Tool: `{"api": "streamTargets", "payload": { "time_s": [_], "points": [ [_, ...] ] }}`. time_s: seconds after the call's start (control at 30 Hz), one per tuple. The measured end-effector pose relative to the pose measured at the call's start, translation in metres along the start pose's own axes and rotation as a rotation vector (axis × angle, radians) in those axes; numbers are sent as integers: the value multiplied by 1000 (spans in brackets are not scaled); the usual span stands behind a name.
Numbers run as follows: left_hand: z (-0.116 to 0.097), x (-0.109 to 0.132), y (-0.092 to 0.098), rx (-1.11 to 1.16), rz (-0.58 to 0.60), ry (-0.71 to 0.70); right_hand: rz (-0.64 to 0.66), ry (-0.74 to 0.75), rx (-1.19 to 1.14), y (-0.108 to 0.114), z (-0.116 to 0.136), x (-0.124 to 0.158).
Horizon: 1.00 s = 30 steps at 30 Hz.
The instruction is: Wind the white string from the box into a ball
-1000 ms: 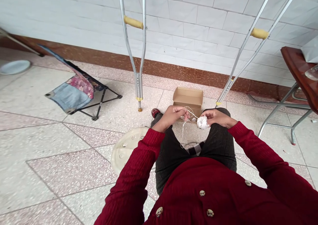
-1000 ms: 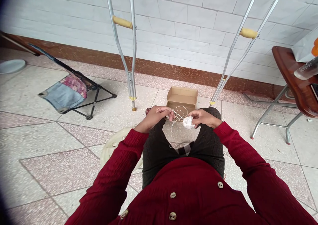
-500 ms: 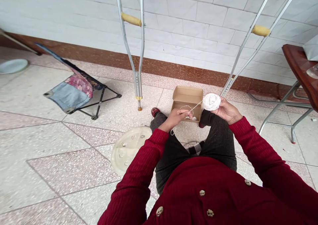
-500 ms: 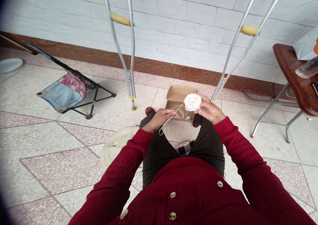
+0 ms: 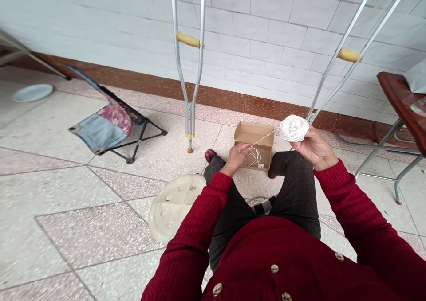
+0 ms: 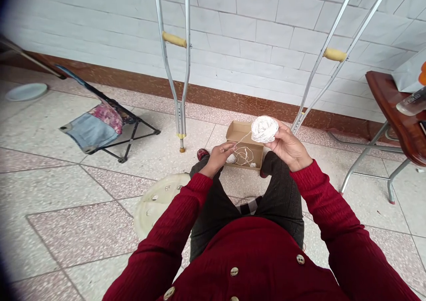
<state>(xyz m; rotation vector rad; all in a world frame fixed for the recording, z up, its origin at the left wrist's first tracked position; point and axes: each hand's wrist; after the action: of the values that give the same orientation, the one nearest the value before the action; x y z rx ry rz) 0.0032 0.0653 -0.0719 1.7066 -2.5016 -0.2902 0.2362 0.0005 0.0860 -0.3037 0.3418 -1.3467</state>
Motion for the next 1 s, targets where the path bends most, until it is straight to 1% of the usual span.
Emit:
{"api": "streamTargets", "payload": {
  "time_s": [0.13, 0.23, 0.33, 0.4, 0.47, 0.53, 0.57, 0.6, 0.67, 0.73, 0.8, 0.87, 1.0],
  "points": [
    [-6, -7, 10, -148, -78, -88, 49, 15, -31, -6, 5, 5],
    [-11, -10, 14, -327, -46, -158, 8, 19, 2, -14, 12, 6],
    [-10, -12, 14, -426, -17, -167, -31, 31, 91, -20, 27, 4],
    [-7, -12, 16, -379, -44, -171, -15, 61, 136, -22, 39, 3],
    [-3, -11, 19, -276, -114, -165, 6, 106, 141, -22, 50, 3],
    [0, -9, 25, -126, -201, -104, 9, 131, 124, -22, 58, 3],
    [1, -7, 28, -43, -218, -52, 2, 132, 118, -22, 60, 2],
    [3, -5, 31, 37, -212, 8, -8, 126, 119, -22, 60, 2],
    [6, -2, 36, 162, -161, 111, -26, 107, 139, -22, 60, 0],
    [9, -1, 37, 213, -122, 150, -30, 93, 175, -23, 60, -3],
    [13, -3, 31, 201, -125, 133, -20, 91, 214, -25, 60, -6],
    [16, -7, 19, 153, -93, 103, -10, 96, 247, -29, 60, -9],
    [16, -18, -21, 48, 83, 100, -29, 98, 276, -36, 60, -12]
  ]
}}
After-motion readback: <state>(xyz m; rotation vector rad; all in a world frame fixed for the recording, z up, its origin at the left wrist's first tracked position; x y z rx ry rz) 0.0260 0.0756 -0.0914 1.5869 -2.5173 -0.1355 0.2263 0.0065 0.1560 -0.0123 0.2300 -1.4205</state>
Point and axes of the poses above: each hand's wrist, its own x-axis away from the middle knuckle, its own y-axis out of the back of the hand, z = x × y, and after that the axes turned 5 degrees about z, right-handed
